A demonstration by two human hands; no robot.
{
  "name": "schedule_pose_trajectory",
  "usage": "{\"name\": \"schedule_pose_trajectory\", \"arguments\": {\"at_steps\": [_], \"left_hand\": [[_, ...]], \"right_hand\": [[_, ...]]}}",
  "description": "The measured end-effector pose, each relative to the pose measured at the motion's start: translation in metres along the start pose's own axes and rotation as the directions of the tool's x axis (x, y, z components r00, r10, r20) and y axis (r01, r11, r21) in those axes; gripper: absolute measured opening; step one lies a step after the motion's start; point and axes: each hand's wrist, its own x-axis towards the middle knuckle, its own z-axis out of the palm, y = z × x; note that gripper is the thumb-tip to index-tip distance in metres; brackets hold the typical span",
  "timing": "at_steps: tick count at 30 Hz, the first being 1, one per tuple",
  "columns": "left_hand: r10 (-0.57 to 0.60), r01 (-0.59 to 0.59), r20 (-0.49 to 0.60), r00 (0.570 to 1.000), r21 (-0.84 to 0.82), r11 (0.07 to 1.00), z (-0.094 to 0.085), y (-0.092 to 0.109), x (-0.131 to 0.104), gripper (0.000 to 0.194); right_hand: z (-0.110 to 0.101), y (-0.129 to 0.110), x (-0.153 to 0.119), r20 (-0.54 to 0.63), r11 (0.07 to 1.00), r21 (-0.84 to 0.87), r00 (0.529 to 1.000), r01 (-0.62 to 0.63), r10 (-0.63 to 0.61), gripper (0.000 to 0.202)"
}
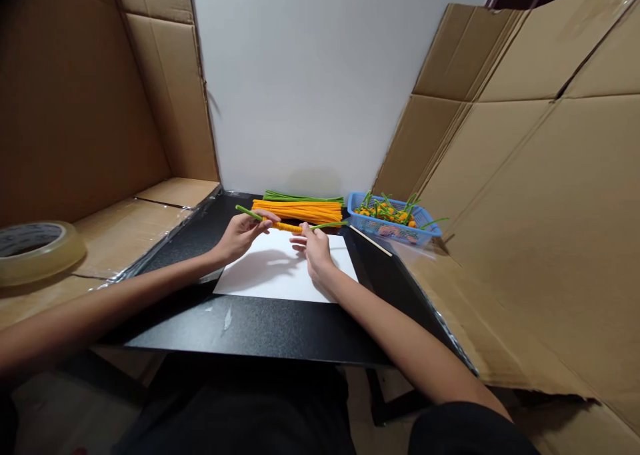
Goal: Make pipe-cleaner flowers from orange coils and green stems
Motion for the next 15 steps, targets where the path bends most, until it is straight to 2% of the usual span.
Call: {"name": "schedule_pose_trajectory", "arguments": {"at_steps": [3, 8, 11, 13, 15], "left_hand": [[-0.08, 0.077, -0.04, 0.996, -0.074, 0.994, 0.002, -0.002, 0.001, 0.045], [-0.188, 0.181, -0.024, 0.982, -0.182, 0.966, 0.005, 0.001, 0.002, 0.054], [-0.243, 0.248, 0.054, 0.969, -0.267, 0.931, 0.009, 0.006, -0.002, 0.055], [-0.29, 0.303, 0.087, 0.953, -0.309, 0.901, 0.013, 0.009, -0.004, 0.055], [-0.341, 0.34, 0.061, 0.938, -0.344, 0.875, 0.015, 0.01, -0.006, 0.053]], "right_hand": [[-0.006, 0.0, 0.01, -0.071, 0.988, -0.084, 0.988, 0.132, -0.138, 0.02], [-0.014, -0.003, 0.022, -0.034, 0.906, -0.265, 0.936, 0.329, -0.35, 0.041], [-0.014, -0.005, 0.019, 0.126, 0.778, -0.38, 0.862, 0.5, -0.492, 0.046], [-0.01, -0.007, 0.012, 0.255, 0.715, -0.401, 0.819, 0.573, -0.514, 0.046], [-0.006, -0.01, 0.003, 0.342, 0.669, -0.417, 0.788, 0.616, -0.513, 0.042]]}}
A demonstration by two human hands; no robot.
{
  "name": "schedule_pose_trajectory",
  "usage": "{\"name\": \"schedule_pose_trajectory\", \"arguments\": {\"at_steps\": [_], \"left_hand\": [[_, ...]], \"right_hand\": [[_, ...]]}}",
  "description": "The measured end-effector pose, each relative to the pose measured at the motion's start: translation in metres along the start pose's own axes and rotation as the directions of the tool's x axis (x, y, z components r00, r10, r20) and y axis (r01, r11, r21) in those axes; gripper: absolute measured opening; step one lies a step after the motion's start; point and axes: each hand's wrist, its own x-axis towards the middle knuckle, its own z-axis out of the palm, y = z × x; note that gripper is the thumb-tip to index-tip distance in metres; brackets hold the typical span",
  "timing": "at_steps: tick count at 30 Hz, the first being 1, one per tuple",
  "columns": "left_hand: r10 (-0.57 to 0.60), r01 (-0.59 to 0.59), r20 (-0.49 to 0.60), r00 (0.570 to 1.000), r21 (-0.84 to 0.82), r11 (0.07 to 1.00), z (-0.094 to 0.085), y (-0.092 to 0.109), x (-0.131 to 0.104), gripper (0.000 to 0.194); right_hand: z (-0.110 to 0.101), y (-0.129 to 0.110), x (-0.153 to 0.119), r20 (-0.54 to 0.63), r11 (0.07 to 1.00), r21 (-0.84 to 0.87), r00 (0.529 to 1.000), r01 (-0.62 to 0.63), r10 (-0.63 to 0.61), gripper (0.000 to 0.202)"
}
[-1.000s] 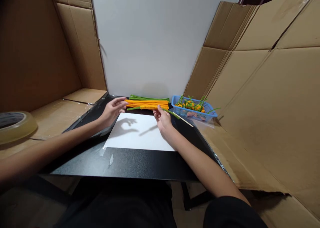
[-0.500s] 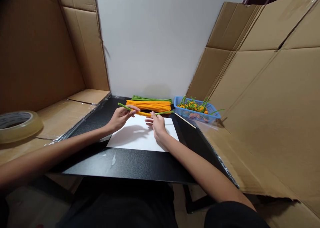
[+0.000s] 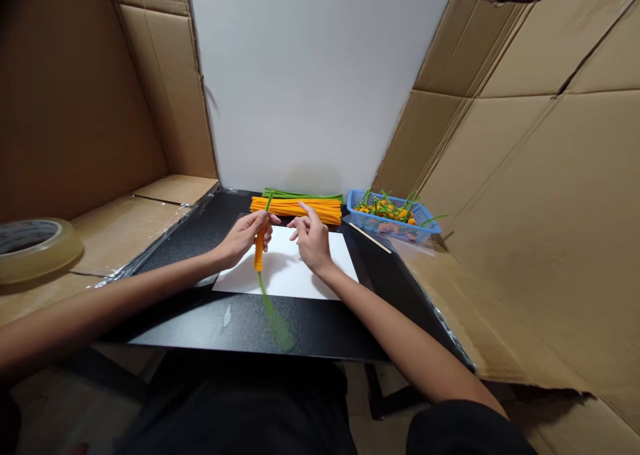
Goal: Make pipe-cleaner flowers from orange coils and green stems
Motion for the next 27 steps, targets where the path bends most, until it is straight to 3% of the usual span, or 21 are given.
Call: {"name": "schedule_pose_trajectory", "arguments": {"at_steps": [4, 7, 9, 13, 16, 17, 18, 20, 22, 24, 27], "left_hand": [[-0.01, -0.009, -0.236, 0.972, -0.079, 0.997, -0.005, 0.004, 0.007, 0.037], [-0.064, -0.041, -0.475, 0.878, -0.209, 0.977, -0.016, 0.015, 0.018, 0.032], [-0.133, -0.069, -0.577, 0.806, -0.313, 0.947, -0.026, 0.024, 0.026, 0.036], [-0.155, -0.183, -0.697, 0.7, -0.385, 0.905, -0.051, 0.04, 0.041, 0.039], [-0.09, -0.278, -0.74, 0.666, -0.358, 0.892, -0.065, 0.045, 0.048, 0.039], [-0.068, -0.295, -0.743, 0.666, -0.346, 0.891, -0.067, 0.045, 0.05, 0.038], [-0.046, -0.305, -0.739, 0.672, -0.333, 0.892, -0.067, 0.044, 0.05, 0.037], [-0.006, -0.302, -0.705, 0.709, -0.312, 0.901, -0.062, 0.04, 0.047, 0.033], [0.025, -0.278, -0.633, 0.774, -0.303, 0.912, -0.049, 0.034, 0.04, 0.028], [0.012, -0.218, -0.553, 0.833, -0.308, 0.926, -0.033, 0.03, 0.031, 0.024], [-0.06, -0.072, -0.422, 0.905, -0.29, 0.954, -0.012, 0.024, 0.016, 0.025]], "right_hand": [[0.001, -0.016, -0.009, 0.059, 0.987, -0.062, 0.988, 0.149, -0.145, 0.023], [-0.001, -0.019, -0.014, 0.233, 0.94, -0.09, 0.925, 0.328, -0.301, 0.01], [-0.001, -0.016, -0.016, 0.351, 0.903, -0.132, 0.871, 0.41, -0.344, 0.006], [0.002, -0.011, -0.023, 0.407, 0.844, -0.189, 0.823, 0.501, -0.397, 0.011], [0.012, -0.017, -0.035, 0.568, 0.828, -0.126, 0.724, 0.547, -0.392, 0.017], [0.017, -0.021, -0.039, 0.616, 0.861, -0.088, 0.706, 0.502, -0.349, 0.018], [0.022, -0.024, -0.042, 0.618, 0.914, -0.054, 0.732, 0.403, -0.286, 0.021], [0.031, -0.028, -0.042, 0.537, 0.995, 0.042, 0.838, 0.086, -0.095, 0.033], [0.035, -0.029, -0.037, 0.384, 0.949, 0.225, 0.915, -0.222, 0.123, 0.039], [0.031, -0.025, -0.027, 0.232, 0.84, 0.391, 0.924, -0.376, 0.305, 0.039], [0.019, -0.014, -0.014, 0.083, 0.734, 0.508, 0.873, -0.452, 0.48, 0.028]]}}
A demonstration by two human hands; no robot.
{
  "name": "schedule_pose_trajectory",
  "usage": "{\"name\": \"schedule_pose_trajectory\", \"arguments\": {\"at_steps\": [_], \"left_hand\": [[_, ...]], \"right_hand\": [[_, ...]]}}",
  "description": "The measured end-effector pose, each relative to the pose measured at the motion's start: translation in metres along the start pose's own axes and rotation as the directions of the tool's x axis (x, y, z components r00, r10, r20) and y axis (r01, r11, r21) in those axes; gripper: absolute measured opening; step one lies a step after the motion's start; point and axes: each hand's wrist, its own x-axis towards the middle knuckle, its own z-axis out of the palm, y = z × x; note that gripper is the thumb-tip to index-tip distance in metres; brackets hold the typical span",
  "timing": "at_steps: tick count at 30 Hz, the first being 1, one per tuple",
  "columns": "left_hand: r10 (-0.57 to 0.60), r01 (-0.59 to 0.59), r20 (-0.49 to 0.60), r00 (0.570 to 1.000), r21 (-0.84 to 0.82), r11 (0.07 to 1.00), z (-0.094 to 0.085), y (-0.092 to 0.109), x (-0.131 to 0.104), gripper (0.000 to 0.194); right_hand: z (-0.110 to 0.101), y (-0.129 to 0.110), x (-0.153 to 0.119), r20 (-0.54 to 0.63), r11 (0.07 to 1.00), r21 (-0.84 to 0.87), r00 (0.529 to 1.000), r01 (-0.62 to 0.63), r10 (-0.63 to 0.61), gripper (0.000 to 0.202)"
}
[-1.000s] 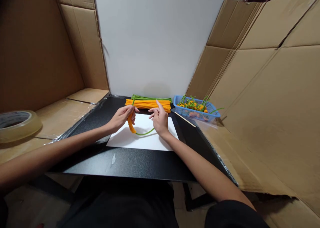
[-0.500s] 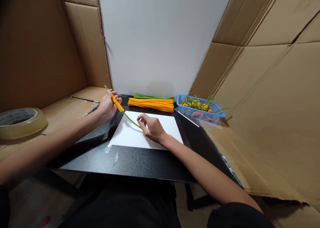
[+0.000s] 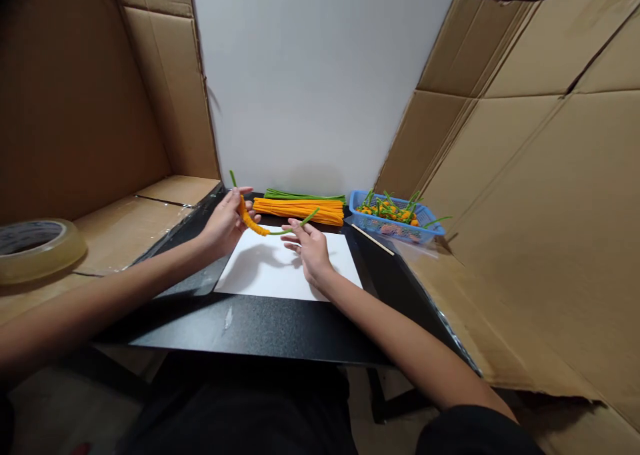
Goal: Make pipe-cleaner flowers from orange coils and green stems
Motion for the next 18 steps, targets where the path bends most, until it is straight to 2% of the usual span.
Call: {"name": "schedule_pose_trajectory", "arguments": {"at_steps": [2, 4, 6, 7, 8, 9, 11, 13, 14, 16, 18], "left_hand": [[-0.051, 0.043, 0.11, 0.993, 0.073, 0.996, 0.003, -0.006, -0.011, 0.029], [-0.085, 0.054, 0.211, 0.974, 0.15, 0.987, 0.004, -0.013, -0.019, 0.037], [-0.121, 0.06, 0.281, 0.952, 0.217, 0.974, 0.004, -0.02, -0.026, 0.044], [-0.143, 0.068, 0.305, 0.942, 0.244, 0.967, 0.003, -0.023, -0.028, 0.047], [-0.17, 0.083, 0.322, 0.931, 0.266, 0.96, 0.003, -0.026, -0.03, 0.05], [-0.199, 0.102, 0.333, 0.922, 0.285, 0.953, 0.003, -0.028, -0.031, 0.052], [-0.242, 0.134, 0.341, 0.908, 0.31, 0.941, 0.003, -0.03, -0.033, 0.055], [-0.261, 0.152, 0.336, 0.905, 0.316, 0.937, 0.003, -0.03, -0.033, 0.062], [-0.271, 0.16, 0.339, 0.901, 0.322, 0.933, 0.003, -0.03, -0.032, 0.066], [-0.306, 0.183, 0.364, 0.88, 0.334, 0.924, 0.003, -0.028, -0.031, 0.073], [-0.35, 0.222, 0.397, 0.849, 0.334, 0.916, 0.004, -0.026, -0.03, 0.076]], "right_hand": [[-0.007, 0.0, 0.007, -0.063, 1.0, 0.003, 0.998, -0.009, 0.009, 0.024], [-0.01, 0.002, 0.01, -0.086, 0.996, -0.076, 0.995, 0.043, -0.05, 0.028], [-0.011, 0.002, 0.008, -0.056, 0.952, -0.243, 0.977, 0.186, -0.205, 0.036], [-0.01, 0.001, 0.006, -0.013, 0.894, -0.345, 0.951, 0.286, -0.309, 0.038], [-0.01, 0.0, 0.003, 0.048, 0.801, -0.449, 0.906, 0.396, -0.421, 0.039], [-0.01, -0.003, 0.0, 0.128, 0.672, -0.544, 0.841, 0.502, -0.525, 0.038], [-0.01, -0.008, -0.005, 0.327, 0.339, -0.676, 0.679, 0.654, -0.657, 0.033], [-0.012, -0.014, -0.008, 0.531, -0.007, -0.705, 0.521, 0.709, -0.668, 0.032], [-0.013, -0.016, -0.008, 0.611, -0.147, -0.689, 0.461, 0.71, -0.643, 0.033], [-0.015, -0.019, -0.007, 0.709, -0.33, -0.645, 0.38, 0.689, -0.594, 0.034], [-0.017, -0.02, -0.005, 0.749, -0.418, -0.617, 0.333, 0.667, -0.573, 0.034]]}}
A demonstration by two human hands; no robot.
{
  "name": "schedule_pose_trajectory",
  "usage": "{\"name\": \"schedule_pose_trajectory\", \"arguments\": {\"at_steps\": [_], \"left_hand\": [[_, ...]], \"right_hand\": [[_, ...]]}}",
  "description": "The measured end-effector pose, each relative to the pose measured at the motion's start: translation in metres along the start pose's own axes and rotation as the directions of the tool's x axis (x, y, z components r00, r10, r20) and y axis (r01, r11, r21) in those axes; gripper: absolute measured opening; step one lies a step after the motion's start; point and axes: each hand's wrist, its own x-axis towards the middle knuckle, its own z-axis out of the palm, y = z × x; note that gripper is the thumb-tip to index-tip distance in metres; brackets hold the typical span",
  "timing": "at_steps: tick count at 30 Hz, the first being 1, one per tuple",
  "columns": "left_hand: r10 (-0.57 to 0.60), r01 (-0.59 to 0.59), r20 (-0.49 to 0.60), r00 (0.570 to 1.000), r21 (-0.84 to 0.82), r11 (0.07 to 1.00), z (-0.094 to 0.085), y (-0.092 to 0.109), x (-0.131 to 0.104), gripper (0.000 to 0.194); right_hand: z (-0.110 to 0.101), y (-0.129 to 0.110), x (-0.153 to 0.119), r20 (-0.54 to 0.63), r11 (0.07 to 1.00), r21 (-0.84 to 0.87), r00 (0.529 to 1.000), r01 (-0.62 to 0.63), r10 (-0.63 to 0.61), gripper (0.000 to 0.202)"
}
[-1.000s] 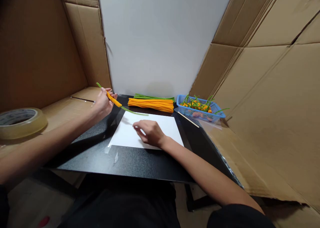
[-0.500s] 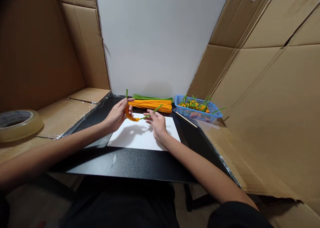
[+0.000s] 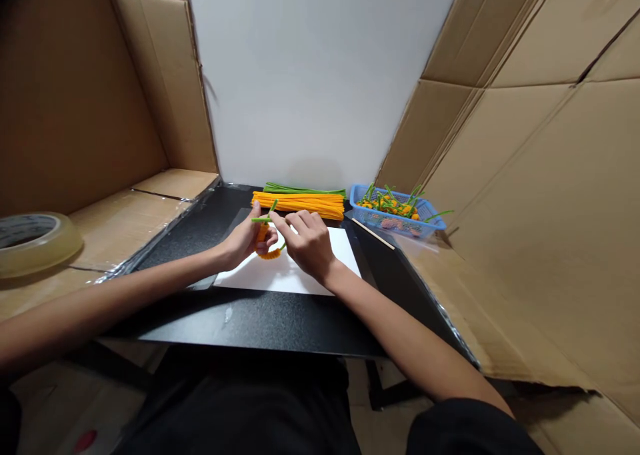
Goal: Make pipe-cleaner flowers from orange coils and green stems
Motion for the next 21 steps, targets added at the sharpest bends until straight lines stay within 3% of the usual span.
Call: {"name": "schedule_pose_trajectory", "arguments": {"at_steps": [5, 8, 11, 15, 19, 21], "left_hand": [[-0.058, 0.063, 0.143, 0.988, -0.025, 0.998, -0.001, 0.006, -0.001, 0.082], [-0.063, 0.08, 0.246, 0.967, -0.056, 0.995, -0.005, 0.012, 0.001, 0.081], [0.037, -0.018, 0.155, 0.987, -0.125, 0.992, -0.012, 0.015, 0.004, 0.069], [0.209, -0.21, 0.052, 0.977, 0.013, 0.978, -0.02, 0.011, 0.01, 0.043], [0.249, -0.254, 0.072, 0.966, 0.066, 0.965, -0.023, 0.006, 0.01, 0.042], [0.255, -0.259, 0.048, 0.966, 0.087, 0.962, -0.022, 0.005, 0.01, 0.044]], "right_hand": [[0.0, 0.005, 0.003, 0.055, 0.992, 0.031, 0.99, 0.126, -0.128, 0.034], [-0.001, 0.007, 0.005, 0.087, 0.992, 0.084, 0.991, 0.099, -0.106, 0.031], [0.001, 0.012, 0.003, 0.118, 0.992, 0.124, 0.993, -0.039, 0.024, 0.03], [0.007, 0.018, -0.002, 0.099, 0.956, 0.176, 0.971, -0.233, 0.219, 0.032], [0.009, 0.018, -0.004, 0.104, 0.922, 0.188, 0.94, -0.339, 0.325, 0.032], [0.006, 0.016, -0.003, 0.066, 0.923, 0.212, 0.947, -0.322, 0.315, 0.031]]}}
